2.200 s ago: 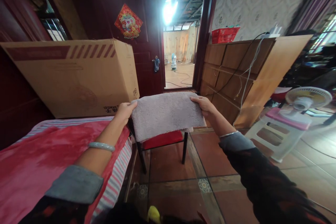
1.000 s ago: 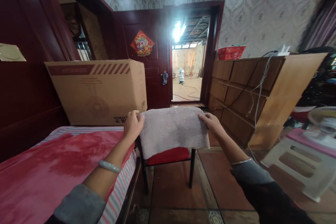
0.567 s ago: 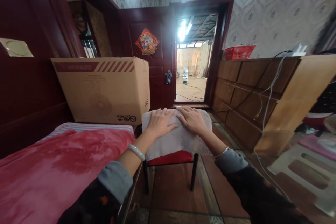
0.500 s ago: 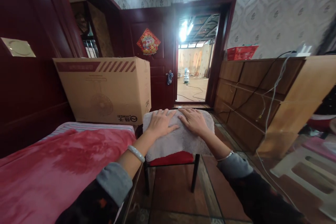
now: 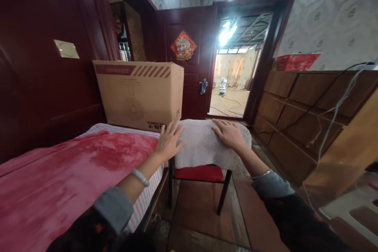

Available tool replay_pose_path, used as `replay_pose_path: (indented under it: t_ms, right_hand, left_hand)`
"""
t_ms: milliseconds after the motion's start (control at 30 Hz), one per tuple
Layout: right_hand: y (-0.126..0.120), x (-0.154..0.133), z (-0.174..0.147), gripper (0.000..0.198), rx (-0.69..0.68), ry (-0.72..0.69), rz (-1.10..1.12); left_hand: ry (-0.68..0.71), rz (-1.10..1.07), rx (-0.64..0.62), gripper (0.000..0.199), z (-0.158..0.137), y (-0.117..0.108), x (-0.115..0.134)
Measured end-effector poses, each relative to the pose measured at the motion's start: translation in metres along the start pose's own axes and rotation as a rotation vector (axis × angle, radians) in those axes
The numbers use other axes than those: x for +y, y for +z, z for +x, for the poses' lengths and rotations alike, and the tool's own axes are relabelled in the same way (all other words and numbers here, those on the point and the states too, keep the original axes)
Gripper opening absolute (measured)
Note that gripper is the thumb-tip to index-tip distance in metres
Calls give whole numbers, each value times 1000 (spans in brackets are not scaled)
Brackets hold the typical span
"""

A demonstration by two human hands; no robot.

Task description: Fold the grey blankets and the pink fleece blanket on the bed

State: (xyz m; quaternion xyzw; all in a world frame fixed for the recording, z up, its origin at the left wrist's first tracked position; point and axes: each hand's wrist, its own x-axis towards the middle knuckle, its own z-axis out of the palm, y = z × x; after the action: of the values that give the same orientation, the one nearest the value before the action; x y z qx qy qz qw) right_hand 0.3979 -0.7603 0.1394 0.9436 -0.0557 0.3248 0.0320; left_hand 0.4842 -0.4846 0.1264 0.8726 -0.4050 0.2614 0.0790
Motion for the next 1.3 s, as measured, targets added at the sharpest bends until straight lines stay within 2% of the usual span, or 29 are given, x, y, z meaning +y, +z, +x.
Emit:
replay_pose_path:
  t_ms: [67,167,233,300,367,467,533,600,667,733,800,867,933,1067,1200,1300]
  right_hand:
    - [-2,-2,-4,48,19,18,23]
    - [-8,-19,-16,51,181,-35,142]
    - [-7,-44,-27,53,305,-136,297]
    - [1,-80,-41,49,300,-259,504]
    - [17,-126,-55,44,178,-398,710]
    - [51,-204,-72,40,-30,-579,888]
    - [74,-257,-75,39,-116,-659,946]
    - [92,-308,-70,40,-167,-729,990]
    - [106,-355,-62,41,-208,-801,1012]
    - [119,-394,-58,44,-262,-853,986]
    - [134,-423,-60,46,-332,-883,907]
    - [152,-438,-67,48,-384,-892,811]
    - [172,-443,-75,50,-375,-896,765]
    - [199,-440,-81,57,-281,-895,826]
    - [207,-432,-85,62,-261,-833,910]
    - [211,-413,-100,62,-163,-773,975]
  left_hand:
    - [-124,4,-43,65,-52,-1,-31]
    - [-342,37,-176,66,-153,-14,-82]
    - [-503,70,-214,62,-229,-35,-107]
    - [-674,126,-213,57,-304,-66,-117]
    - [-854,205,-193,54,-374,-100,-111]
    - [-1131,345,-155,55,-465,-141,-80]
    - [-1286,441,-131,59,-515,-157,-55]
    - [-1385,519,-109,58,-553,-164,-31]
    - [-1441,569,-98,54,-575,-166,-13]
    - [-1489,620,-74,54,-582,-167,-3]
    - [-1522,653,-39,56,-579,-167,2]
    - [-1533,657,4,53,-576,-166,4]
    - [-1537,651,54,45,-574,-165,7]
    - [-1541,672,184,39,-574,-161,19]
    - [-1510,675,206,36,-565,-162,27]
    - [-1466,637,202,32,-559,-163,31]
